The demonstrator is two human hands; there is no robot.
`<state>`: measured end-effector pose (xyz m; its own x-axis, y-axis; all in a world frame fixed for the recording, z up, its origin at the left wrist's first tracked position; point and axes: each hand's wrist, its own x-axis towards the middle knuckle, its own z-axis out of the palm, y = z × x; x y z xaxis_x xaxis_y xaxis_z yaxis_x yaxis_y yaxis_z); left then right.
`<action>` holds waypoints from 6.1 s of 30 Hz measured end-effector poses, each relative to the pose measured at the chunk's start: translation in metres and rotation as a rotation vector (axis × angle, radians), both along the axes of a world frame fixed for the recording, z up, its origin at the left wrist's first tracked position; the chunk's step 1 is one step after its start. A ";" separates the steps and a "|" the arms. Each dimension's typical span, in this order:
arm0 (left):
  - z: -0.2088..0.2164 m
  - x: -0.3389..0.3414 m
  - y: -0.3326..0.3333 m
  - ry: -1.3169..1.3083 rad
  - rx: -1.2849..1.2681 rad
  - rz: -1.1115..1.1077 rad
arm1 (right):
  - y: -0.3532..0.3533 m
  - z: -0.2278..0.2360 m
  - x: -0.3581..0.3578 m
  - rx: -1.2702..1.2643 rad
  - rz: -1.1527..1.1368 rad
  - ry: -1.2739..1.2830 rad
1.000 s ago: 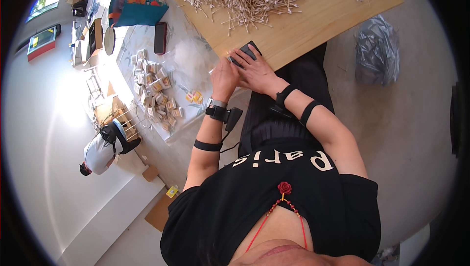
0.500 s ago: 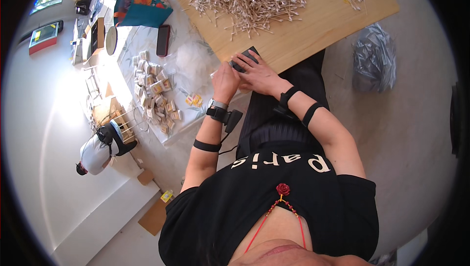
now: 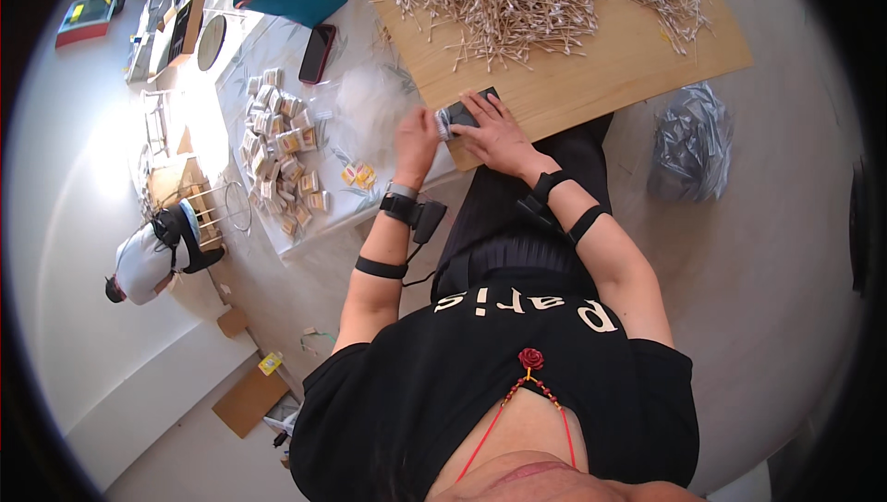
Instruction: Packing cotton swabs into small plastic bags with labels.
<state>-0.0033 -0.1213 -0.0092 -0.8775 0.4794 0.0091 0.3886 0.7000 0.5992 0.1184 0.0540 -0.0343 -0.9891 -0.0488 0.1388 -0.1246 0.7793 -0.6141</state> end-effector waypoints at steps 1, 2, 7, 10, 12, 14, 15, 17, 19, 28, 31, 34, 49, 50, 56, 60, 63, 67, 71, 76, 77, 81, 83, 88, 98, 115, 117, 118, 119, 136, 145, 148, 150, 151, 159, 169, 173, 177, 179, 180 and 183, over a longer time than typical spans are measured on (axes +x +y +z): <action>-0.001 -0.005 -0.011 -0.007 0.009 0.004 | -0.001 -0.004 0.000 0.009 0.004 -0.007; -0.002 -0.010 -0.022 0.083 0.092 0.102 | -0.003 -0.008 -0.002 -0.051 -0.070 0.020; -0.033 -0.005 -0.059 -0.210 0.337 0.402 | -0.035 -0.007 -0.024 -0.190 -0.297 0.013; -0.040 0.012 -0.047 -0.617 0.563 0.430 | -0.051 -0.006 -0.034 -0.116 -0.426 -0.072; -0.040 0.016 -0.038 -0.623 0.608 0.383 | -0.056 -0.006 -0.037 -0.092 -0.506 -0.084; -0.042 0.013 -0.036 -0.615 0.577 0.284 | -0.058 -0.007 -0.038 -0.073 -0.525 -0.065; -0.042 0.013 -0.034 -0.618 0.580 0.288 | -0.060 -0.007 -0.040 -0.061 -0.550 -0.045; -0.045 0.014 -0.027 -0.488 0.534 0.288 | -0.063 -0.009 -0.040 -0.058 -0.558 -0.037; -0.052 0.011 -0.028 -0.444 0.518 0.286 | -0.065 -0.010 -0.040 -0.058 -0.566 -0.026; -0.064 0.012 -0.024 -0.435 0.539 0.286 | -0.066 -0.013 -0.038 0.100 -0.497 0.029; -0.062 0.011 -0.026 -0.449 0.553 0.297 | -0.066 -0.011 -0.039 0.121 -0.468 0.020; -0.049 0.012 -0.027 -0.553 0.599 0.285 | -0.064 -0.012 -0.038 0.092 -0.446 -0.014; -0.043 0.016 -0.024 -0.576 0.698 0.301 | -0.072 -0.018 -0.058 0.237 -0.583 -0.076; -0.042 0.017 -0.024 -0.575 0.698 0.298 | -0.071 -0.019 -0.058 0.238 -0.579 -0.067; -0.039 0.013 -0.022 -0.497 0.632 0.272 | -0.058 -0.015 -0.064 0.415 -0.417 -0.106; -0.044 0.007 -0.026 -0.510 0.624 0.247 | -0.057 -0.017 -0.064 0.463 -0.380 -0.101; -0.044 0.009 -0.025 -0.612 0.685 0.235 | -0.055 -0.023 -0.060 0.326 -0.423 -0.075; -0.045 0.014 -0.029 -0.670 0.774 0.281 | -0.065 -0.016 -0.047 0.242 -0.445 -0.177; -0.047 0.016 -0.026 -0.709 0.804 0.292 | -0.068 -0.017 -0.043 0.241 -0.465 -0.183; -0.045 0.012 -0.025 -0.684 0.814 0.279 | -0.056 -0.015 -0.049 0.441 -0.310 -0.137; -0.044 0.011 -0.025 -0.701 0.818 0.295 | -0.055 -0.014 -0.048 0.441 -0.314 -0.137; -0.039 0.013 -0.026 -0.693 0.792 0.283 | -0.052 -0.016 -0.049 0.294 -0.302 -0.142; -0.038 0.015 -0.027 -0.705 0.785 0.283 | -0.055 -0.017 -0.052 0.245 -0.340 -0.154; -0.041 0.017 -0.026 -0.683 0.773 0.286 | -0.061 -0.016 -0.058 0.226 -0.465 -0.140; -0.046 0.013 -0.032 -0.705 0.808 0.288 | -0.058 -0.017 -0.061 0.255 -0.398 -0.134; -0.034 0.013 -0.033 -0.980 1.047 0.333 | -0.069 -0.019 -0.063 0.349 -0.526 -0.154; -0.034 0.013 -0.032 -0.970 1.027 0.334 | -0.069 -0.018 -0.063 0.354 -0.516 -0.153; -0.034 0.013 -0.031 -0.960 1.023 0.339 | -0.068 -0.018 -0.063 0.362 -0.509 -0.144; -0.033 0.014 -0.031 -0.950 1.019 0.343 | -0.066 -0.017 -0.065 0.360 -0.508 -0.151; -0.014 0.009 -0.067 -0.802 0.617 0.155 | -0.080 -0.022 -0.073 0.432 -0.438 -0.037; 0.021 0.032 -0.151 -0.874 0.720 0.369 | -0.124 0.011 -0.074 -0.070 -0.215 0.079; 0.030 0.039 -0.133 -0.906 0.836 0.334 | -0.088 0.030 -0.056 -0.462 -0.255 -0.016; 0.027 0.044 -0.104 -0.936 0.967 0.282 | -0.068 0.037 -0.045 -0.830 -0.273 -0.143; 0.020 0.046 -0.088 -0.944 0.982 0.272 | -0.056 0.037 -0.038 -0.812 -0.279 -0.142; 0.007 0.067 0.035 -0.765 0.677 -0.138 | 0.042 0.037 0.030 -1.087 -0.413 -0.068; 0.014 0.062 0.102 -0.543 0.654 -0.209 | 0.081 0.056 0.048 -0.602 -0.544 0.037; 0.002 0.064 0.104 -0.626 0.711 -0.196 | 0.081 0.040 0.053 -0.689 -0.515 0.058; -0.004 0.063 0.101 -0.648 0.748 -0.222 | 0.088 0.022 0.059 -1.117 -0.431 -0.007; -0.006 0.060 0.100 -0.639 0.753 -0.244 | 0.089 0.020 0.061 -1.095 -0.422 -0.054; -0.005 0.060 0.102 -0.599 0.725 -0.266 | 0.089 0.021 0.063 -1.068 -0.418 -0.097; 0.000 0.063 0.105 -0.582 0.721 -0.288 | 0.090 0.023 0.063 -1.006 -0.433 -0.059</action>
<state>0.0592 -0.0159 -0.0094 -0.6875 0.7261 -0.0140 -0.0055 0.0140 0.9999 0.1816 0.1441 -0.0113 -0.9014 0.4137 -0.1280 0.0894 -0.1113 -0.9898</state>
